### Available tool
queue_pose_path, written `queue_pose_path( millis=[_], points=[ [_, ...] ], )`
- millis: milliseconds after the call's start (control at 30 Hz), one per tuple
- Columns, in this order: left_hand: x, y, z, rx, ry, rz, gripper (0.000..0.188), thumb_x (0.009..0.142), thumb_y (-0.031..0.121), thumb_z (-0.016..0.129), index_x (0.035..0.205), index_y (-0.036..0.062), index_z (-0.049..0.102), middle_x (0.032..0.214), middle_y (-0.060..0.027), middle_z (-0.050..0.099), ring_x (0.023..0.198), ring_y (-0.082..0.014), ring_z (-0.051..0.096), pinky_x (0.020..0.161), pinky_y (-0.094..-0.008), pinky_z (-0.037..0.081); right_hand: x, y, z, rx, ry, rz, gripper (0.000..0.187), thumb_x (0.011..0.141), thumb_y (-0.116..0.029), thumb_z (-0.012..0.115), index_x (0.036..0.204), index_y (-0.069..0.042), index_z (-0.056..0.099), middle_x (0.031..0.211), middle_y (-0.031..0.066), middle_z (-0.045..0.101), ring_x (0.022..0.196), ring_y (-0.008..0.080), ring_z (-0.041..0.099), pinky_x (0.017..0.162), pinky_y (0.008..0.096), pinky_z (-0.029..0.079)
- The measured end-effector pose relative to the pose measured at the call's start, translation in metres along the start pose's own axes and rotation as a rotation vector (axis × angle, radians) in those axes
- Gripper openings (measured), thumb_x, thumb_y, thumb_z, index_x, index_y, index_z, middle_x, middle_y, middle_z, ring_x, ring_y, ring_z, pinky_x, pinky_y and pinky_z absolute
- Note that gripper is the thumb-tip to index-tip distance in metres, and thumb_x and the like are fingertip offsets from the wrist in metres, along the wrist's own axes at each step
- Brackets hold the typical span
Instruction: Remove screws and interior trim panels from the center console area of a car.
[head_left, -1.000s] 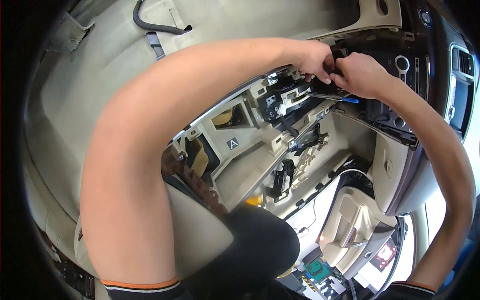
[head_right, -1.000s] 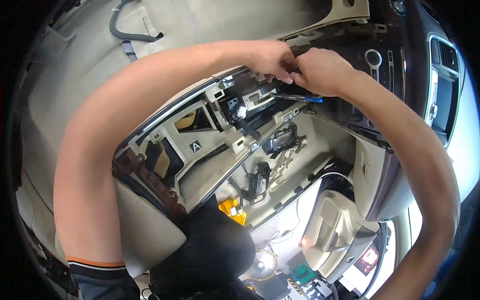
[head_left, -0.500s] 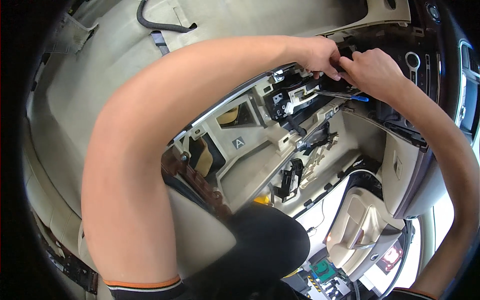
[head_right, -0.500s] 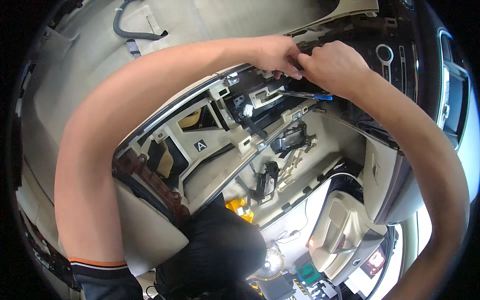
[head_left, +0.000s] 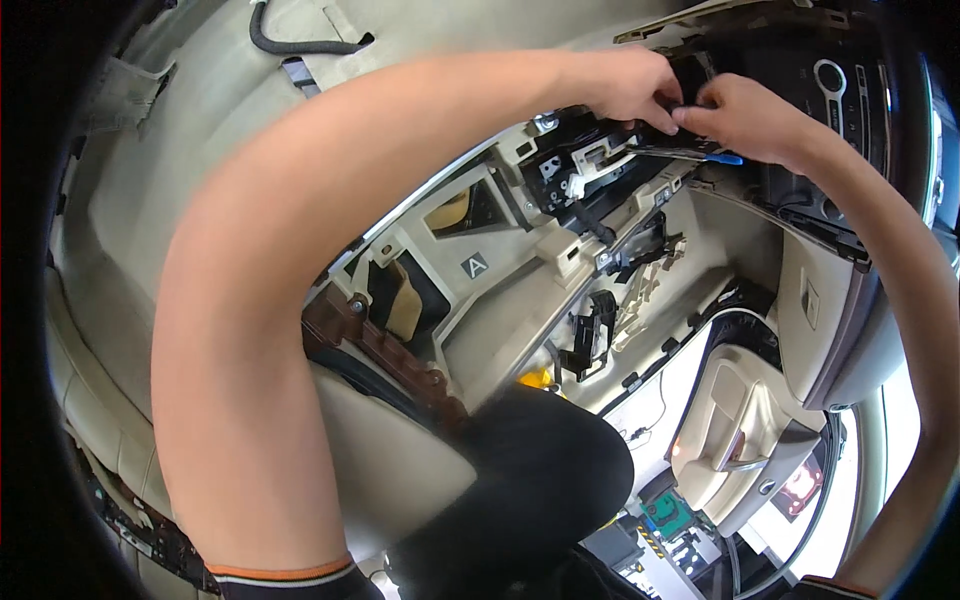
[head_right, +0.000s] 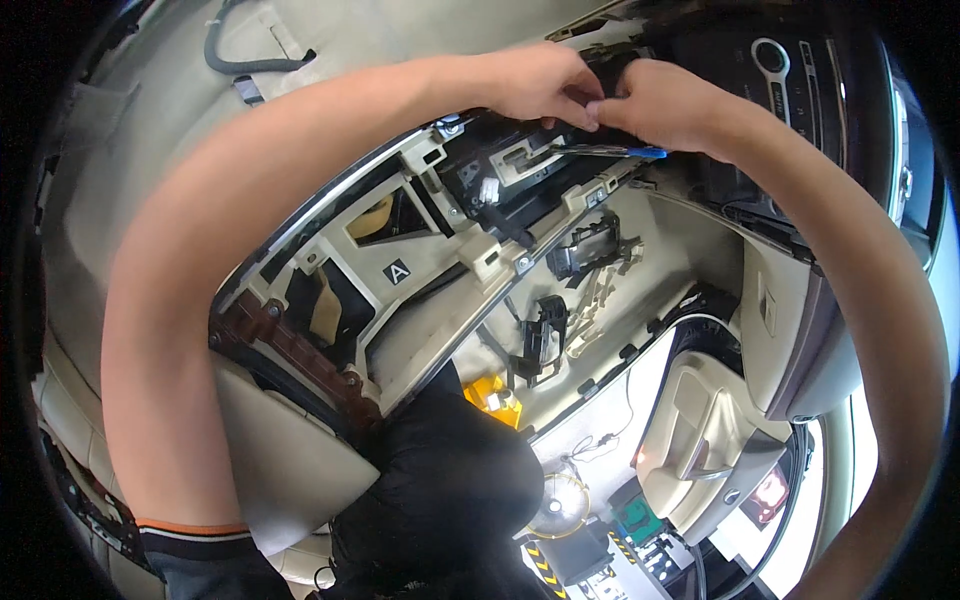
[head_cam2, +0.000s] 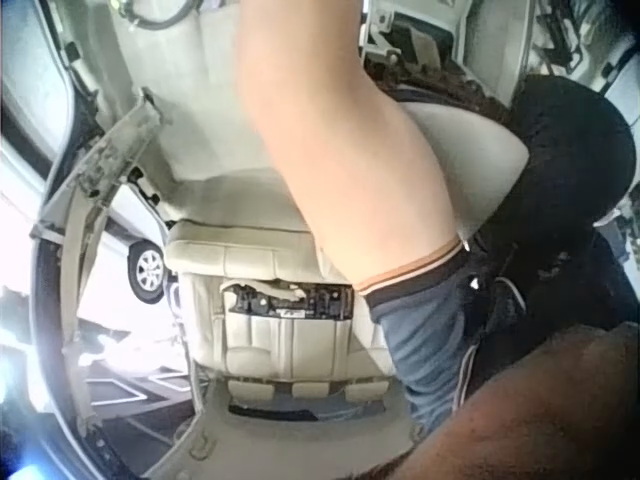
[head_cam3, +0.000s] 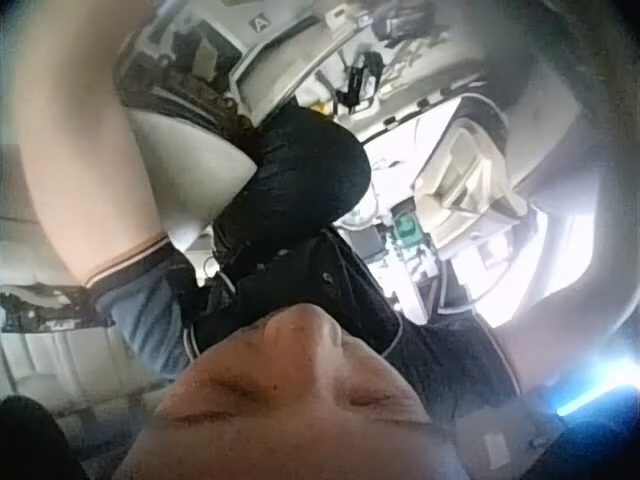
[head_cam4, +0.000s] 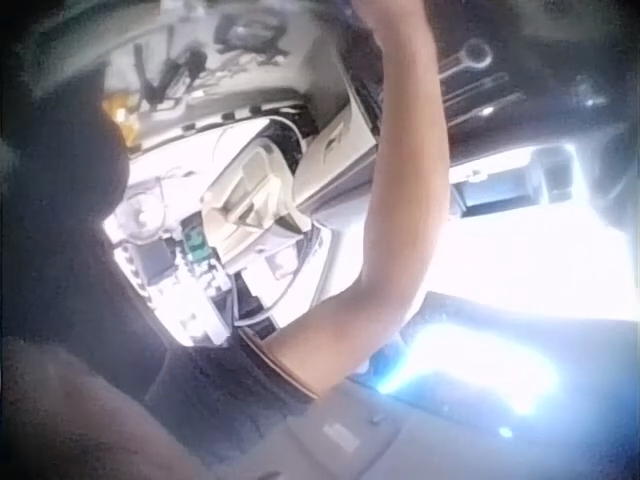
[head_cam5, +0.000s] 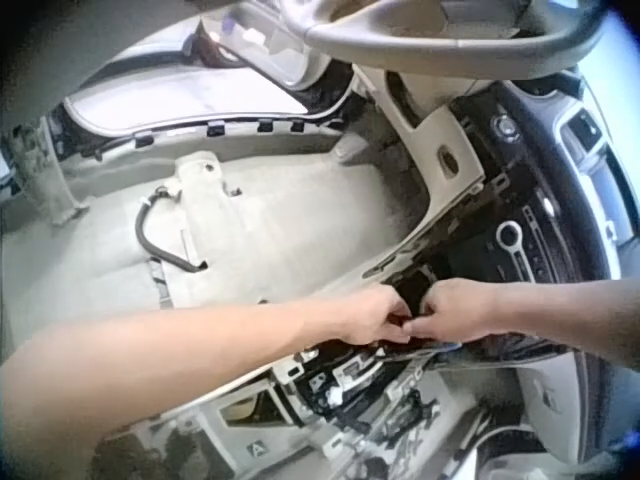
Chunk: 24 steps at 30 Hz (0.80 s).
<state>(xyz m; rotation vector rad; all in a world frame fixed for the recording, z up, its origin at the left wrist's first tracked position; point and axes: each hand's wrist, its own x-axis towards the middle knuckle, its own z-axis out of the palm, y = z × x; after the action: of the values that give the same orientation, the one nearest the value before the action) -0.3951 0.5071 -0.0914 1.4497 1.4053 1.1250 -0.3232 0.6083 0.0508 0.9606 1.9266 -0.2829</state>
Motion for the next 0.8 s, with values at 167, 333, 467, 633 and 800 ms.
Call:
queue_pose_path(
  millis=[167, 333, 467, 633, 800],
  points=[
    [-0.002, -0.004, -0.004, -0.031, 0.008, -0.04, 0.037, 0.083, 0.029, 0.068, 0.105, -0.0004, 0.065, 0.087, -0.0111, 0.069, 0.063, -0.0175, 0.063, 0.059, -0.0316, 0.051, -0.002, -0.001, 0.005, -1.157, 0.598, -0.76, 0.023, 0.085, -0.029, 0.059, 0.086, -0.006, 0.063, 0.069, 0.0124, 0.065, 0.07, 0.0278, 0.066, 0.066, 0.0378, 0.052],
    [0.0, 0.0, -0.004, -0.015, 0.034, -0.024, 0.037, 0.081, 0.031, 0.07, 0.103, 0.0015, 0.066, 0.081, -0.0092, 0.069, 0.061, -0.0165, 0.063, 0.061, -0.0314, 0.052, -0.005, -0.01, 0.003, -1.121, 0.494, -0.679, 0.027, 0.087, -0.029, 0.057, 0.084, -0.003, 0.064, 0.07, 0.0143, 0.065, 0.071, 0.0308, 0.066, 0.068, 0.04, 0.052],
    [0.002, 0.004, 0.002, -0.008, 0.076, 0.011, 0.042, 0.079, 0.033, 0.072, 0.106, 0.0011, 0.065, 0.078, -0.0089, 0.068, 0.062, -0.0162, 0.064, 0.062, -0.0311, 0.052, -0.002, -0.009, 0.0, -0.745, 0.382, -0.463, 0.037, 0.087, -0.031, 0.057, 0.086, 0.005, 0.065, 0.075, 0.0211, 0.065, 0.075, 0.0325, 0.066, 0.072, 0.0405, 0.052],
    [0.004, 0.001, 0.005, -0.022, 0.114, -0.01, 0.043, 0.081, 0.035, 0.069, 0.109, 0.0026, 0.064, 0.082, -0.0094, 0.068, 0.061, -0.0173, 0.063, 0.062, -0.0311, 0.051, 0.008, -0.018, -0.015, -0.073, 0.032, 0.032, 0.037, 0.086, -0.033, 0.057, 0.079, 0.003, 0.061, 0.06, 0.008, 0.052, 0.039, 0.0157, 0.038, 0.035, 0.0334, 0.03],
    [0.001, -0.004, 0.009, -0.036, 0.147, 0.015, 0.04, 0.083, 0.034, 0.068, 0.105, 0.0003, 0.065, 0.083, -0.0103, 0.068, 0.06, -0.017, 0.063, 0.061, -0.031, 0.051, 0.009, 0.006, -0.005, -0.737, 0.46, -0.661, 0.032, 0.086, -0.031, 0.062, 0.081, 0.001, 0.061, 0.067, 0.0149, 0.06, 0.068, 0.029, 0.063, 0.062, 0.0389, 0.048]
  ],
)
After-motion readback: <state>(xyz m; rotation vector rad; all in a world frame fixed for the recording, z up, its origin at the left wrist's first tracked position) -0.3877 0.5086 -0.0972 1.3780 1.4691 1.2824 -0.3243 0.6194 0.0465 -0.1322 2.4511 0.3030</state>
